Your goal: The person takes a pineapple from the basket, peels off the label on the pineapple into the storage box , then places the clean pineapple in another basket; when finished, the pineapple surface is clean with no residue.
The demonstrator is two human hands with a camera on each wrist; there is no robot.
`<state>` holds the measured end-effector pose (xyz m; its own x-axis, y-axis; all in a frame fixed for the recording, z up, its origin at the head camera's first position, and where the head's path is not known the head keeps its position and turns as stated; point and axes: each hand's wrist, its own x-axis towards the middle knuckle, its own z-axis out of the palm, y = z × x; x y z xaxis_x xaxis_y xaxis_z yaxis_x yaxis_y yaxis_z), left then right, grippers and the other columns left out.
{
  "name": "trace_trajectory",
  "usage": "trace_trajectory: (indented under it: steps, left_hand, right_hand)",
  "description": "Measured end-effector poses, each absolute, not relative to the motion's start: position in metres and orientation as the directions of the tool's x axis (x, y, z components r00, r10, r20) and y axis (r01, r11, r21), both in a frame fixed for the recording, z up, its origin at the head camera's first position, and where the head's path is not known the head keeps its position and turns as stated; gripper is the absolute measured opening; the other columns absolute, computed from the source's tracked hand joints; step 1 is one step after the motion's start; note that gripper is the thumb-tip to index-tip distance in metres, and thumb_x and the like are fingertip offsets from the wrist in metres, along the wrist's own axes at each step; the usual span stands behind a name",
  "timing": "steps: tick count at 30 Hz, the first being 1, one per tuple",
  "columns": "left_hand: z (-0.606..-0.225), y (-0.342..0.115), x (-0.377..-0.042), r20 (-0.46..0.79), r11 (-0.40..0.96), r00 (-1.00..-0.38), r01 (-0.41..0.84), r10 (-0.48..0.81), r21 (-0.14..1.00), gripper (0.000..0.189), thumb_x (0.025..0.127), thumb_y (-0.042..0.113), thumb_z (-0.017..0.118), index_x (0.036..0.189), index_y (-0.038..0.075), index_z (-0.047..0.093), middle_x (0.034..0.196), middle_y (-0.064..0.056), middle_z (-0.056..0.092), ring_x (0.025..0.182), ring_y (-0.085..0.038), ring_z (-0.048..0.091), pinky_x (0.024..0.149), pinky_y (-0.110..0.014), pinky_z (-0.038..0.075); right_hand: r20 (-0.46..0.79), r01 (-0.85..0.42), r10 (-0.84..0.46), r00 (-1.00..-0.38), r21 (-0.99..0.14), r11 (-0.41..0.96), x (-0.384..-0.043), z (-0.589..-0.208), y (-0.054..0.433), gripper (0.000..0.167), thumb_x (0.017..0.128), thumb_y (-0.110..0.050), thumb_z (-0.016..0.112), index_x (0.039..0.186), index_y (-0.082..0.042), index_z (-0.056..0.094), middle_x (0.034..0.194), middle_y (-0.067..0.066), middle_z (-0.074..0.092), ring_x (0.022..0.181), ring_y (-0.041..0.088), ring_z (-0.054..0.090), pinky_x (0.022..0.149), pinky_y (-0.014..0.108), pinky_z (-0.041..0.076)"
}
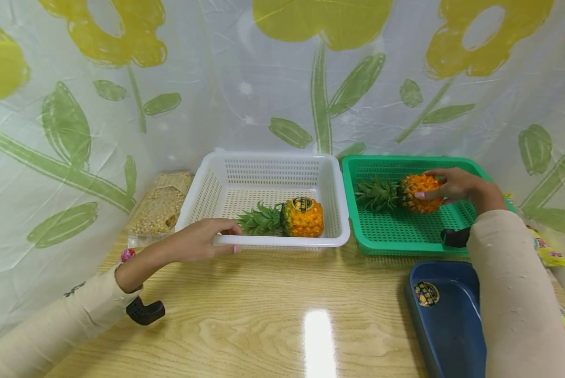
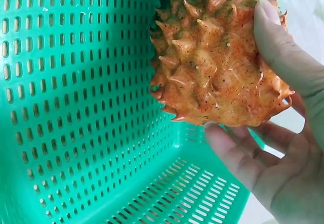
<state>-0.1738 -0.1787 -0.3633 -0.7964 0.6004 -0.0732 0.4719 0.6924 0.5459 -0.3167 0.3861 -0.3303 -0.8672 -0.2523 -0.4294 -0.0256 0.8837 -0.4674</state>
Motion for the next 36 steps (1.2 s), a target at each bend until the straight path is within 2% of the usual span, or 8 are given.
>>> trace_trajectory:
  steps: [10,19,26,36]
  left_hand:
    - [-0.3633,-0.1781,-0.1735,-0.074,0.690,-0.796,0.470,0.601,0.550,0.021,0.097,0.034,0.067,0.114,0.020,0.067,0.107,0.007,0.070,0.099,-0.013,0.065,0.089,-0.039,0.053]
    - [-0.3631,-0.1796,-0.1735,-0.074,0.697,-0.799,0.471,0.597,0.540,0.023,0.098,0.037,0.065,0.114,0.021,0.067,0.108,0.007,0.069,0.101,-0.013,0.064,0.089,-0.040,0.052]
    - [-0.3628,-0.1800,-0.1730,-0.077,0.699,-0.800,0.468,0.595,0.541,0.024,0.098,0.038,0.065,0.115,0.022,0.066,0.108,0.007,0.069,0.100,-0.012,0.064,0.088,-0.040,0.052]
    - [-0.3632,-0.1800,-0.1729,-0.069,0.695,-0.797,0.477,0.600,0.538,0.024,0.098,0.038,0.064,0.116,0.022,0.066,0.112,0.006,0.069,0.106,-0.015,0.064,0.092,-0.042,0.052]
  right_hand:
    - [-0.414,-0.032,-0.250,-0.875,-0.467,0.884,-0.3171,-0.3330,0.3871,0.096,0.095,-0.043,0.068,0.159,0.003,0.011,0.149,0.049,0.014,0.128,0.060,0.040,0.095,0.056,0.052]
    - [-0.440,-0.012,-0.276,-0.854,-0.515,0.857,-0.3175,-0.3339,0.3905,0.090,0.097,-0.033,0.068,0.158,0.005,0.014,0.152,0.047,0.011,0.135,0.062,0.028,0.100,0.057,0.049]
    - [-0.445,0.000,-0.290,-0.848,-0.545,0.838,-0.3155,-0.3344,0.3925,0.084,0.099,-0.025,0.066,0.157,0.007,0.014,0.152,0.046,0.011,0.135,0.061,0.030,0.101,0.055,0.049]
    - [-0.431,0.010,-0.271,-0.861,-0.546,0.838,-0.3145,-0.3302,0.3899,0.085,0.099,-0.029,0.065,0.156,0.008,0.015,0.153,0.045,0.014,0.134,0.060,0.035,0.099,0.050,0.053]
